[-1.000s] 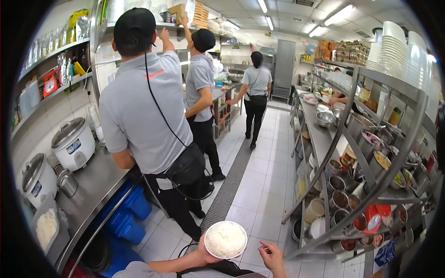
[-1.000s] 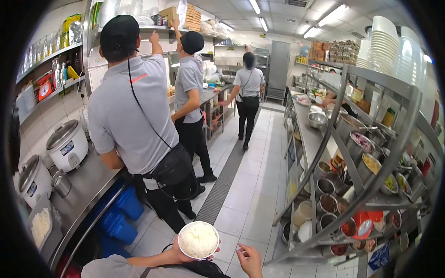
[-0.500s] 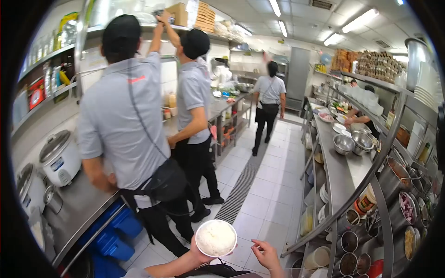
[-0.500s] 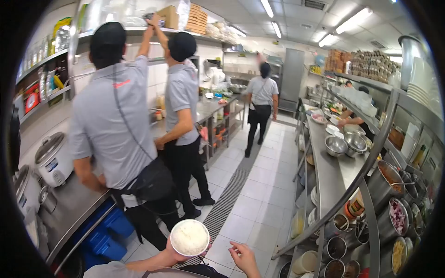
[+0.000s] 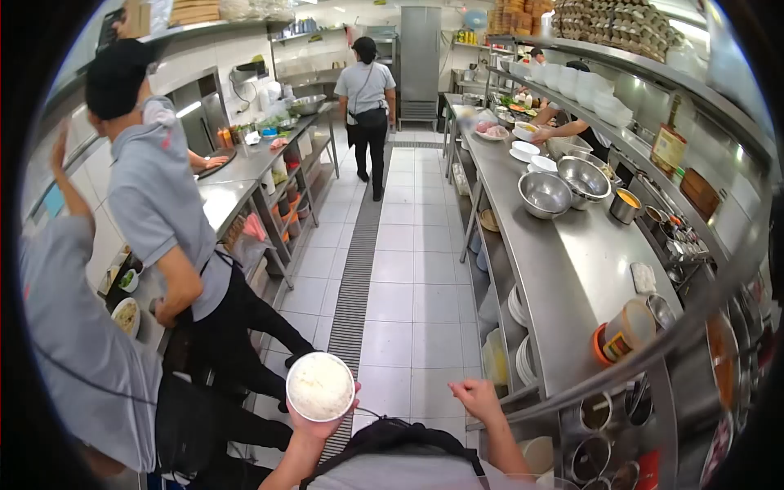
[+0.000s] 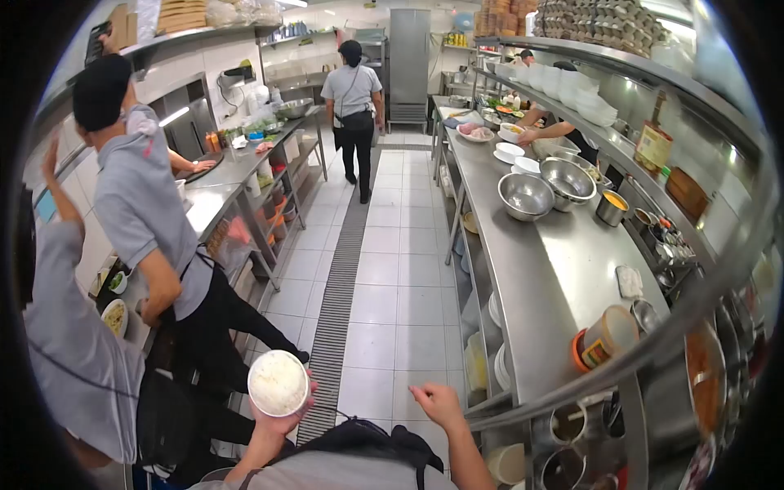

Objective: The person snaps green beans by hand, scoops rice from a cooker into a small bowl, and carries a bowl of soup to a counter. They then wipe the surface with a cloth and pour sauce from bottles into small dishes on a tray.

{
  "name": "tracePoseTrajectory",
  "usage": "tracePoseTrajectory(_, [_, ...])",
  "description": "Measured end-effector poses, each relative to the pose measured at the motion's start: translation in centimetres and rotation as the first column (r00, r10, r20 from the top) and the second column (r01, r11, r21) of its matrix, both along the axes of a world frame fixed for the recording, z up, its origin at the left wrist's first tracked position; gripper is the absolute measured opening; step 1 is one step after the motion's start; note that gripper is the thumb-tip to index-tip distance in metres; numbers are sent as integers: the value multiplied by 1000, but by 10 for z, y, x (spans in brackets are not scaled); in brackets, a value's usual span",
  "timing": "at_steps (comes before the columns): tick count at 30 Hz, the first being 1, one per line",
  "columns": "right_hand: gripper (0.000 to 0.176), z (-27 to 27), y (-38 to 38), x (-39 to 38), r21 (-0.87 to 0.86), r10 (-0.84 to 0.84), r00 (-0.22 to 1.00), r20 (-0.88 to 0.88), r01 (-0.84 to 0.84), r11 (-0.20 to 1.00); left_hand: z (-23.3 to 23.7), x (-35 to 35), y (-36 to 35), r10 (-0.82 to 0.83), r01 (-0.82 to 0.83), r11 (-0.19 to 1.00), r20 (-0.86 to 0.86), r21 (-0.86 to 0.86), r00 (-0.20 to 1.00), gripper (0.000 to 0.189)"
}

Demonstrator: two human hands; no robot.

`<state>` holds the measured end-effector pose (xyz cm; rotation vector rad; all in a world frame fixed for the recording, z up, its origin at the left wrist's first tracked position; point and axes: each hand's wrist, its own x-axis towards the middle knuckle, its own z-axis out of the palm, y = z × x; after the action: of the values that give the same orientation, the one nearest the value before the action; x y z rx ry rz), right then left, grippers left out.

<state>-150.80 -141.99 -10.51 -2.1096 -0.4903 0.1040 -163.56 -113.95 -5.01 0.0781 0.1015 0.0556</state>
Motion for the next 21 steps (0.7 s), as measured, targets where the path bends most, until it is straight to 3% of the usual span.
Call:
tracePoseTrajectory(1, [30,8,3,31,-136,34,994,-106,-48,990,2,22,4,9,-9,1000,-13,-27,1000,67])
tracePoseTrajectory(3, [37,2,19,96,24,19,997,-77,-17,1000,2,63,14,36,-37,999,24,38,999,68])
tracePoseTrajectory(5, [30,25,47,152,207,36,999,-36,-28,978,3,96,19,126,-130,990,69,61,990,73])
tracePoseTrajectory(6, [27,32,63,179,253,48,996,-72,-29,967,13,114,19,152,-151,986,3,-65,988,78])
tracePoseTrajectory(7, [24,35,80,202,300,61,993,-105,-27,953,15,130,23,152,-152,986,-9,-69,988,78])
tracePoseTrajectory(11, [23,-11,140,315,241,189,982,-19,-179,954,-2,208,59,210,-210,978,-33,-9,977,84])
tracePoseTrajectory(13, [27,-78,160,368,36,237,971,-16,-236,971,-13,248,81,154,-155,987,33,33,988,81])
tracePoseTrajectory(15, [32,-191,144,415,-254,224,974,43,-206,945,-6,300,105,130,-130,991,17,-12,991,81])
tracePoseTrajectory(17, [28,-280,91,425,-600,-25,931,-365,-215,771,-4,354,127,131,-132,991,56,17,990,80])
tracePoseTrajectory(18, [36,-288,66,424,-682,-232,745,-625,-378,626,3,380,137,105,-104,994,51,-21,993,79])
tracePoseTrajectory(19, [39,-315,35,416,-658,-263,727,-634,-329,678,4,407,150,93,-92,996,57,-21,994,79])
tracePoseTrajectory(21, [26,-330,1,413,-637,-342,587,-734,-419,647,2,454,171,88,-98,992,117,79,989,77])
